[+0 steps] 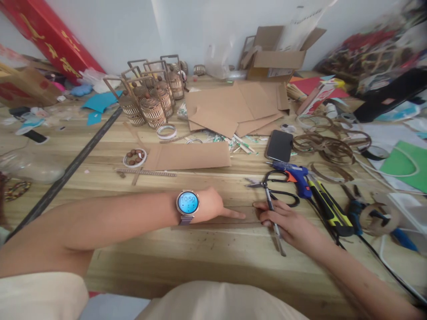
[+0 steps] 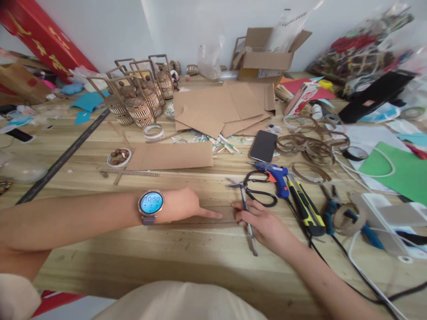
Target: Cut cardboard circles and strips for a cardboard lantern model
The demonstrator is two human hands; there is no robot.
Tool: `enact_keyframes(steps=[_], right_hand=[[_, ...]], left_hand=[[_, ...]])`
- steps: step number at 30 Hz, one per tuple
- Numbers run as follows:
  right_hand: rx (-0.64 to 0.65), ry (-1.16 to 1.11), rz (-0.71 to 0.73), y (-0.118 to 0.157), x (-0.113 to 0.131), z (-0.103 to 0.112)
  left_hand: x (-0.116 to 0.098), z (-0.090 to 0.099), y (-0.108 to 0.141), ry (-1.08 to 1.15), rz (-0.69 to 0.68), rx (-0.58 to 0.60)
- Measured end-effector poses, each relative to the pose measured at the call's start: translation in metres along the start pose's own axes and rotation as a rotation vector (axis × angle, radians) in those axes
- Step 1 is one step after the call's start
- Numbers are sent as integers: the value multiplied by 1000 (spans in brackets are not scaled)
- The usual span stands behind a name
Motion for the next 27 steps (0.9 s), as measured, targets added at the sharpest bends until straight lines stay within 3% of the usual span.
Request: enact_keyframes(steps=[6, 11, 17, 20, 24, 27], right_hand=[[-5, 6, 7, 0, -1, -1], [-58, -12, 31, -1, 0, 2], [-93, -63, -9, -1, 0, 4], [-217, -150, -95, 8, -2, 8], [-495, -200, -291, 29, 3, 13], [-722, -322, -296, 38, 21, 12]], left_hand=[[-1, -3, -1, -13, -16, 18], [-1, -5, -5, 9, 4, -63], [-2, -7, -6, 4, 10, -38], [-1, -7, -7, 25, 24, -39], [1, -11, -13, 90, 54, -63], [3, -18, -21, 156, 106, -140]])
Point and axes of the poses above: each hand's wrist, its own y-axis away from the middle knuckle, its own z-axis out of the back of the hand, x = y × z, the point moved 4 cm from there along -y, towards the middle knuckle, and after that the axes turned 14 degrees about -y, right-handed, at the moved point
